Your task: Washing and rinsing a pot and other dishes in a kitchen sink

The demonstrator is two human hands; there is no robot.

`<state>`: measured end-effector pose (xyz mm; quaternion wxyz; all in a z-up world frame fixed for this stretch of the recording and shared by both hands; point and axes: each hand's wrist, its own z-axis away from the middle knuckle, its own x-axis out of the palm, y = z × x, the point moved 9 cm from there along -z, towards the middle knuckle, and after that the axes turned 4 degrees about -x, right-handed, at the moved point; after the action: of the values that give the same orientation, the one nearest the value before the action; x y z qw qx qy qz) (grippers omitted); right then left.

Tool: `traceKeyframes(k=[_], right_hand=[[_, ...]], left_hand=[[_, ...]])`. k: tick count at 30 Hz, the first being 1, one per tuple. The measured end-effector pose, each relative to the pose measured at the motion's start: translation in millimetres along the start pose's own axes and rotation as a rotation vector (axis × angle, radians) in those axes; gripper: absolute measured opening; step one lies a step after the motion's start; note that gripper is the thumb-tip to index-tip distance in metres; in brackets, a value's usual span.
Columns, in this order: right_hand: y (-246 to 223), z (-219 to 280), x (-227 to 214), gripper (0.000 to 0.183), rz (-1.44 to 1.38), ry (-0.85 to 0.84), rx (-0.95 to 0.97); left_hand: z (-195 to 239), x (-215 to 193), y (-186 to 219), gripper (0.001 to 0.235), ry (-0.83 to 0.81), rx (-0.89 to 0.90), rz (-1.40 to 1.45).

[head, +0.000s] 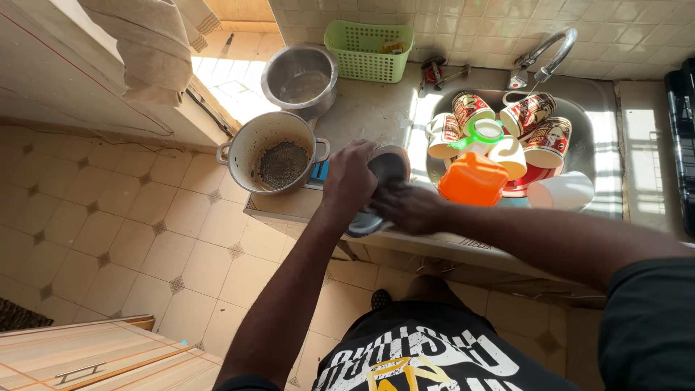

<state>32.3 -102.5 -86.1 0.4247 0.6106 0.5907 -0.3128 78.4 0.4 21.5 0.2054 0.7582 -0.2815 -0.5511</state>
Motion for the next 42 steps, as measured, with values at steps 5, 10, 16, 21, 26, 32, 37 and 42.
traceKeyframes(k=[5,10,16,21,26,32,37,42], right_hand=[[35.3,-8.2,-16.7,0.053,0.444,-0.173,-0.181],[29.1,4.8,-9.1,0.047,0.457,-0.124,-0.213],[-30.4,-18.4,8.2,0.067,-0.214,-0.083,0.304],[-46.2,-31.2,56.7,0.044,-0.716,0.193,0.867],[-30.8,-14.5,35.4,0.048,-0.438,0.060,0.593],[13.2,-12.7,-33.1,0.061,0.212,0.095,0.016],[22.4,1.0,-23.9,0.071,0.423,-0.089,0.013],[-22.2,-14.9,0.7,0.082,-0.155,-0.088,0.434]], left_hand=[[2.5,-8.9,10.3,0.047,-0.027,0.005,-0.020],[5.0,-10.3,14.8,0.048,-0.020,-0.007,-0.045],[5.8,1.1,-4.3,0.045,0.033,-0.079,-0.063],[4.9,-3.9,1.0,0.041,0.085,-0.077,-0.126],[3.0,0.0,0.1,0.037,0.072,-0.053,-0.138],[-1.4,1.3,-2.4,0.034,0.023,-0.015,-0.110],[-0.6,4.2,-3.0,0.033,0.023,0.010,-0.099],[4.9,-6.5,4.7,0.036,0.044,-0.032,-0.075]])
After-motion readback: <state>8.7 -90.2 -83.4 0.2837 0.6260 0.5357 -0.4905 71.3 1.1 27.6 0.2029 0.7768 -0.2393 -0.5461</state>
